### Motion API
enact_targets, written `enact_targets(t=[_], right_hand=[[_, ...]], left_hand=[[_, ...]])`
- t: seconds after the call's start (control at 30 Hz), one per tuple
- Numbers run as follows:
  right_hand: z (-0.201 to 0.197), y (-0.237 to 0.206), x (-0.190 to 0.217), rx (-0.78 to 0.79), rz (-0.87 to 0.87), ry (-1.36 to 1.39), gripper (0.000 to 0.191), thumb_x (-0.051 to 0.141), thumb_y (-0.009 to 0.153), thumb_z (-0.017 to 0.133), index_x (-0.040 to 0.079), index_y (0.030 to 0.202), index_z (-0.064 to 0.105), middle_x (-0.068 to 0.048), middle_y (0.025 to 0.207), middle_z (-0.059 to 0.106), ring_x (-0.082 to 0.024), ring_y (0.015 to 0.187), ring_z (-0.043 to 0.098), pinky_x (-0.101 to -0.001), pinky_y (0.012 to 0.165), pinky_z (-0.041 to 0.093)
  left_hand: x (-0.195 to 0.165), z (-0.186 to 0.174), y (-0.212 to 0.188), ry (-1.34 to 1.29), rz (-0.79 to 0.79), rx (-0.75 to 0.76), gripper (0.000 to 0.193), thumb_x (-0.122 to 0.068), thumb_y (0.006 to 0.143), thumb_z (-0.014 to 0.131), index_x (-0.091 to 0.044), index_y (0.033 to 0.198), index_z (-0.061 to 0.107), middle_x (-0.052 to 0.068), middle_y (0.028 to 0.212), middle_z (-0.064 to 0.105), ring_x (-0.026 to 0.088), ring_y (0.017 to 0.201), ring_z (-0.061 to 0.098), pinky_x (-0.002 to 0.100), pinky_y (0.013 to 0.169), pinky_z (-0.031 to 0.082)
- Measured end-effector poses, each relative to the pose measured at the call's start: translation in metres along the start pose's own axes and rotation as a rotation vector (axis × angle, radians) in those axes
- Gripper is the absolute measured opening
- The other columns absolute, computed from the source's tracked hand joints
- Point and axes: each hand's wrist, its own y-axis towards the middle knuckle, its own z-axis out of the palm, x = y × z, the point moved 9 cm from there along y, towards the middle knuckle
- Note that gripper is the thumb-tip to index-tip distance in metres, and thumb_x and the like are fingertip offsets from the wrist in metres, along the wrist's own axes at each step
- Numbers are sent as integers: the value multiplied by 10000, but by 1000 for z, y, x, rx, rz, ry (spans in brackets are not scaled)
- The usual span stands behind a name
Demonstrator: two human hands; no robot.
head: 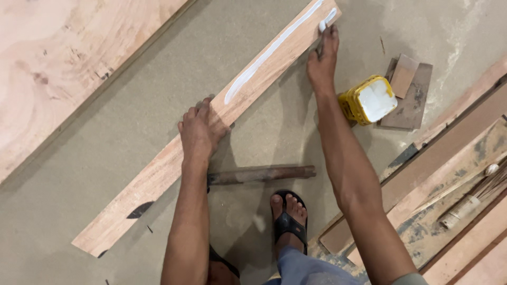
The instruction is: The person aligns a thin wooden strip on a larger plywood sheet, then hammers nails into the strip to secure it. They apply white adhesive along the strip and press it onto the plywood, then hammer additional nails to fasten the assembly.
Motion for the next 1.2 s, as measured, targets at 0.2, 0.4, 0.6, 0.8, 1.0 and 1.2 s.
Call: enact_targets(t=[0.2, 0.4, 0.6, 0.8, 1.0, 1.2], right_hand=[[35, -47, 11, 109, 97, 36, 903, -155, 864, 447, 210, 1646, 181, -224, 1726, -25, -394, 1589, 83, -440, 1236, 377], [61, -86, 45, 185, -62, -227, 1001, -149, 881, 519, 182, 1682, 17, -322, 1707, -66, -491, 1588, 5, -526, 1288, 176], [89, -127, 74, 292, -70, -340, 994, -99, 870, 561, 46, 1643, -48, -381, 1669, -26, -570, 1530, -75, -604, 1251, 65], [113, -162, 83, 493, -25, -663, 933, 7, 913, 572, -116, 1573, -76, -460, 1600, 20, -601, 1508, -24, -688, 1216, 71], [128, -194, 101, 519, -383, -1073, 889, 118, 895, 607, -189, 1549, 89, -555, 1450, 323, -690, 1374, 320, -693, 1149, 276], [51, -195, 51, 589, -159, -476, 679, 88, 928, 595, 3, 1568, 385, -256, 1480, 547, -455, 1295, 580, -547, 1111, 463]], left_hand=[[-2, -6, -4, -3, 30, -23, 977, -304, 649, 951, -220, 1505, 489, 111, 1327, 593, 299, 1258, 520, 480, 1113, 343], [-6, -13, -5, 9, 54, -50, 980, -298, 629, 964, -219, 1488, 498, 94, 1369, 585, 293, 1269, 520, 466, 1111, 354], [-5, -17, -8, 0, 64, -95, 990, -269, 619, 963, -223, 1491, 496, 75, 1395, 580, 273, 1277, 523, 456, 1114, 344], [1, -9, -7, -24, 24, -35, 991, -302, 648, 958, -223, 1508, 472, 100, 1348, 581, 278, 1288, 505, 459, 1136, 325], [-1, -4, -10, 2, 103, -87, 1021, -269, 657, 947, -127, 1525, 428, 127, 1363, 562, 296, 1297, 486, 471, 1117, 320], [-1, 7, -19, 77, 268, -131, 1052, -233, 732, 904, -29, 1596, 340, 203, 1411, 486, 379, 1312, 433, 525, 1111, 313]])
